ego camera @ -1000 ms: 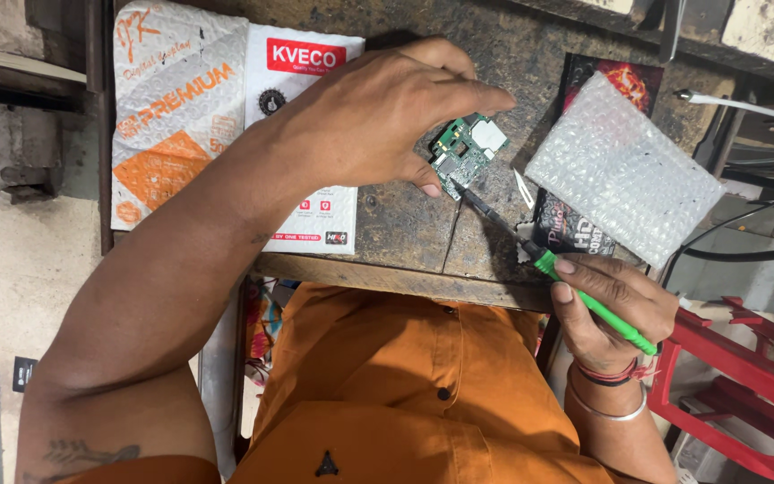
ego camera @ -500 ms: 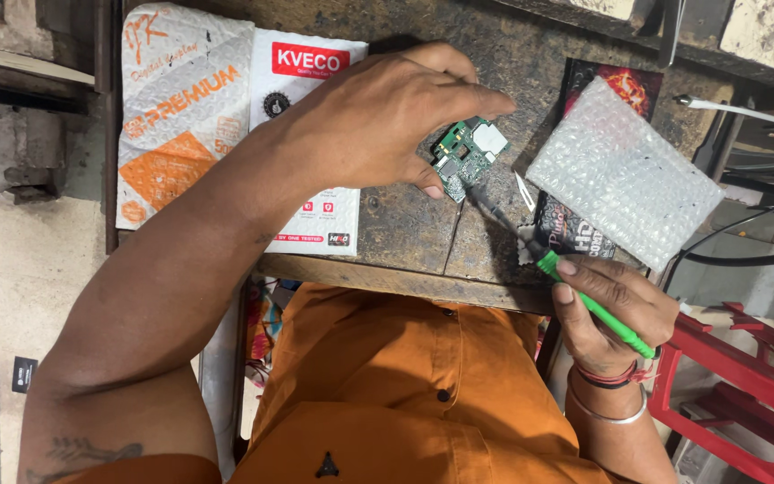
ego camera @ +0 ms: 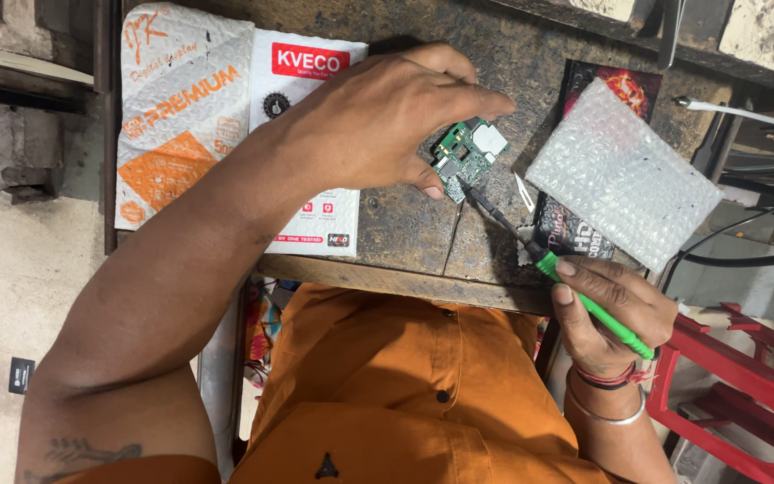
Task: The person holds a small green circuit board in the left hand and uses a green-handled soldering iron in the right hand to apply heat to several solder joints. The board is rotated and repositioned to access different points while the soldering iron is applied continuously.
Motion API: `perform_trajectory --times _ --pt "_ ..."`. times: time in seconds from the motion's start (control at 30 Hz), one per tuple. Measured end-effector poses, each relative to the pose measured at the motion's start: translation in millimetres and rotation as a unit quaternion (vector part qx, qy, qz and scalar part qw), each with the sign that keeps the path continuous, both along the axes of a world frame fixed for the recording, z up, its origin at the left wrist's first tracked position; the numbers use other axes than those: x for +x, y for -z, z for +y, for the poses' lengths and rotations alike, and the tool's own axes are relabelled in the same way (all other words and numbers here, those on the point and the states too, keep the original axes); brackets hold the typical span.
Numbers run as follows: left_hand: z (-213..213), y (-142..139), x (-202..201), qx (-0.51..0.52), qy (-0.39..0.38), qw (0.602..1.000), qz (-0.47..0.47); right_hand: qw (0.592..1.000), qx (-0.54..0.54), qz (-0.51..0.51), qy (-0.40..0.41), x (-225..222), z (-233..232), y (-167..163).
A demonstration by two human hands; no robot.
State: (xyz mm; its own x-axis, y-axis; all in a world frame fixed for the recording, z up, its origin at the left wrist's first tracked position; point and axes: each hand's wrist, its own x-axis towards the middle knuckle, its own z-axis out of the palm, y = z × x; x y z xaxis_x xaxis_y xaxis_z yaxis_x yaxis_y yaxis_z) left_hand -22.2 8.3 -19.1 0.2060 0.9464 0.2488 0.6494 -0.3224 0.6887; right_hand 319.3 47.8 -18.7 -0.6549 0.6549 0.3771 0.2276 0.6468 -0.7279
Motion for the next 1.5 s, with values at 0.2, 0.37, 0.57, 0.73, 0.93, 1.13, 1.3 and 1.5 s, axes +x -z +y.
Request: perform_trajectory --times 0.2,0.37,0.57,0.73,0.93,1.13,1.3,1.5 --pt "-0.2 0.2 0.6 -0.001 -0.006 1.000 0.000 1.000 0.010 -0.006 0.009 0.0 0.1 -0.1" --pt "-0.1 0.5 1.0 0.002 -0.004 1.000 0.000 1.000 -0.005 0.006 -0.011 -0.4 0.3 0.2" --pt "-0.6 1.1 0.2 0.003 -0.007 1.000 -0.002 1.000 -0.009 0.007 -0.006 0.6 0.9 1.0" --pt "-0.2 1.0 0.9 -0.012 -0.008 1.000 -0.003 1.000 0.005 -0.003 0.004 1.2 0.6 0.7" --pt "-0.2 1.2 -0.8 0.006 0.001 1.000 -0.003 1.000 -0.005 0.004 -0.010 -0.6 0.9 -0.6" --pt "-0.2 0.9 -0.2 0.004 -0.002 1.000 0.002 1.000 -0.002 -0.006 0.012 -0.8 -0.9 -1.7" --pt "-0.2 0.4 0.5 -0.002 -0.008 1.000 0.004 1.000 0.007 -0.007 0.012 -0.1 -0.6 -0.8" --pt "-0.8 -0.4 0.6 -0.006 -0.012 1.000 0.003 1.000 0.007 -0.007 0.007 -0.2 0.4 0.3"
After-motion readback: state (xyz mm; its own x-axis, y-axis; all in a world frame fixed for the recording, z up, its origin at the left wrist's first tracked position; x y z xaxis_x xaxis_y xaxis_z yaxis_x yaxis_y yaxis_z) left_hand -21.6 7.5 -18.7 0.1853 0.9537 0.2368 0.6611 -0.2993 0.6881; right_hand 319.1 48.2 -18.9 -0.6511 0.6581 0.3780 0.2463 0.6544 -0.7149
